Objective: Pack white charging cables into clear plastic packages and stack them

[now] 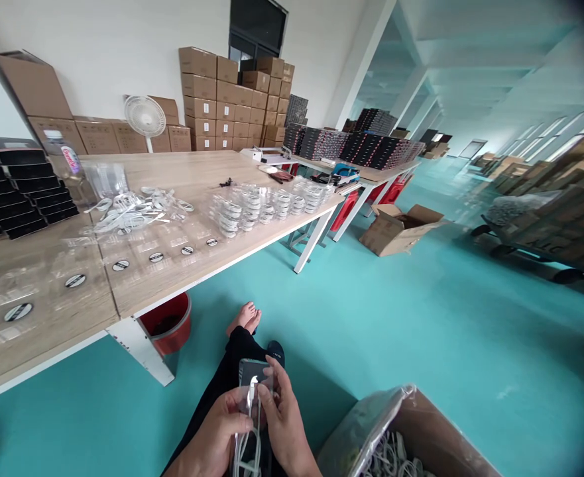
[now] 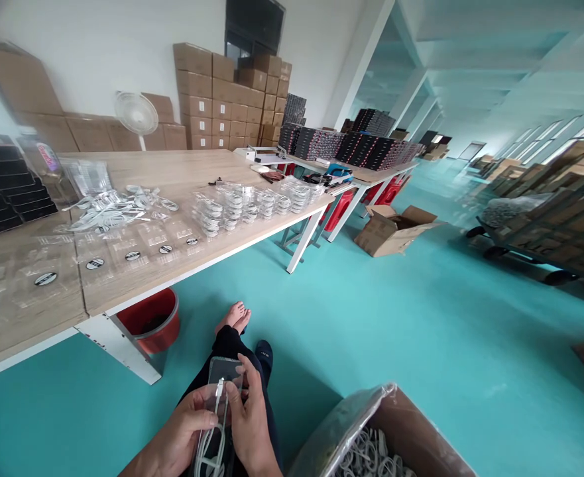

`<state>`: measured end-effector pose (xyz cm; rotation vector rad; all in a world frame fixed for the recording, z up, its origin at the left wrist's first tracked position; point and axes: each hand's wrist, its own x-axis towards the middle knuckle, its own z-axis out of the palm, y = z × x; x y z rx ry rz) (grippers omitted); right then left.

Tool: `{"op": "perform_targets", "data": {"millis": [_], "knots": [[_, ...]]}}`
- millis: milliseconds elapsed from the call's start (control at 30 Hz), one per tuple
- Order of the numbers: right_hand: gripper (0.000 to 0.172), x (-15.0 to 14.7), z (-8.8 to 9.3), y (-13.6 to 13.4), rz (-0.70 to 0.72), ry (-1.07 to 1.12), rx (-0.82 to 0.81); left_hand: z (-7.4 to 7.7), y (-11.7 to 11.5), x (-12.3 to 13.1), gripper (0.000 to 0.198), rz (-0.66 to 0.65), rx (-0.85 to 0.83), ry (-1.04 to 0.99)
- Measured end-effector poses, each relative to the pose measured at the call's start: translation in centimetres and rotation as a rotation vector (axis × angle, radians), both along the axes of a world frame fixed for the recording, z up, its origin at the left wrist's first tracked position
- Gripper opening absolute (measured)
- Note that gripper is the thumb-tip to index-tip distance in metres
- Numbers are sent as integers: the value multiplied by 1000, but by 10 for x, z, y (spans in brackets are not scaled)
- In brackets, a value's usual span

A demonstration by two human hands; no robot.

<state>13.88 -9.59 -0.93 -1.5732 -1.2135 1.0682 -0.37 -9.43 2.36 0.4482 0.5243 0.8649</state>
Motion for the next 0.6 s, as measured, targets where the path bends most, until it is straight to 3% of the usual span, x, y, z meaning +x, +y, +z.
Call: {"op": "perform_targets", "data": {"millis": [167, 333, 467, 600], "knots": [[75, -8, -2, 5, 28, 191, -112, -6, 1, -3, 49, 56, -48, -1], [71, -7, -6, -4, -87, 338, -175, -13, 10, -9, 39, 156, -127, 27], [65, -6, -3, -20, 111, 529, -216, -14, 19, -17, 35, 252, -206, 55], [75, -9, 5, -30, 224, 660, -174, -11, 23, -18, 34, 325, -207, 7]]}}
